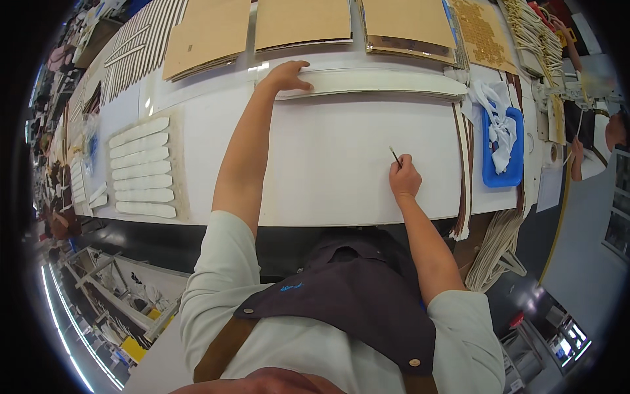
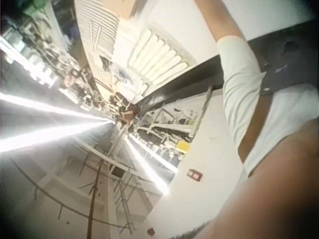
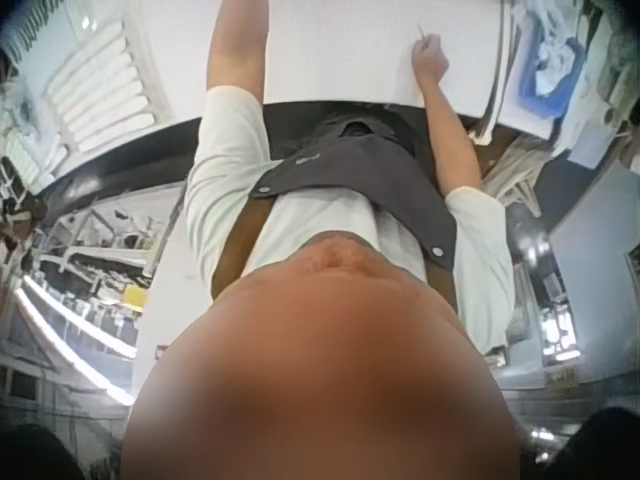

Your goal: The recorder is using a machine to process white leather strips in a workshop environment.

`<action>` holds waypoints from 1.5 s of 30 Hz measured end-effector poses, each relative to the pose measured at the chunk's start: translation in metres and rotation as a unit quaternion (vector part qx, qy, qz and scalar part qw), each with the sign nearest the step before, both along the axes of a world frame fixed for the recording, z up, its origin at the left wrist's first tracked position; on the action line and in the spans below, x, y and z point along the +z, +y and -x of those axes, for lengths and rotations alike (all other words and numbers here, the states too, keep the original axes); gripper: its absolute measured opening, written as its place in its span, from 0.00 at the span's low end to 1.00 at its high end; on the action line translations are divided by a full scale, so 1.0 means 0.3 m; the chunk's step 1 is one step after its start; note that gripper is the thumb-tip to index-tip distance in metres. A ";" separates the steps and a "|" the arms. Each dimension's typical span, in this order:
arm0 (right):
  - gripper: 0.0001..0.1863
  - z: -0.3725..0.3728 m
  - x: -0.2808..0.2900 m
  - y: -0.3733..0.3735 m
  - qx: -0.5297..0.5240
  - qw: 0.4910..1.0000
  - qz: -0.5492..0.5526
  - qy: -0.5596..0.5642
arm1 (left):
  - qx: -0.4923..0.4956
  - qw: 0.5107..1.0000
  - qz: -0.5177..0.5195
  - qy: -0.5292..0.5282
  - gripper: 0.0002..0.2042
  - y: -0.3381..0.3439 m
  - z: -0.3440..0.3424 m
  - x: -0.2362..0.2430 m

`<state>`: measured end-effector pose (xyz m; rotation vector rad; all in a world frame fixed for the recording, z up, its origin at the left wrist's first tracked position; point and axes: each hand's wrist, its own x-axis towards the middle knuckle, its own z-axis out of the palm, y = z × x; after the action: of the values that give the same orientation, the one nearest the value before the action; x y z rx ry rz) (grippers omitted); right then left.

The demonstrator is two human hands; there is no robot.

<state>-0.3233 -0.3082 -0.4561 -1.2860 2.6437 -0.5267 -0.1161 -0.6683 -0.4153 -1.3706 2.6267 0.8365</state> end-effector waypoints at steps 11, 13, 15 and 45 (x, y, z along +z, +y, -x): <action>0.08 0.034 0.002 -0.022 -0.094 0.993 0.005 -0.073 | -0.154 0.983 0.007 -0.101 0.36 0.142 0.053 0.018; 0.12 0.047 0.033 -0.040 -0.221 0.912 0.046 -0.343 | -0.132 0.985 -0.069 -0.091 0.36 0.195 0.028 0.031; 0.14 0.023 0.061 -0.039 -0.236 0.843 0.086 -0.476 | -0.095 0.981 -0.167 -0.037 0.35 0.290 -0.026 0.072; 0.20 -0.716 0.802 0.705 0.548 0.394 -0.451 -0.583 | 0.626 0.632 -0.057 0.453 0.47 2.725 -0.046 0.436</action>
<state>-0.1084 -0.0966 -0.2156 -1.0921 0.3112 0.2560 -0.1024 0.1493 -0.2844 -3.3865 1.2713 2.1623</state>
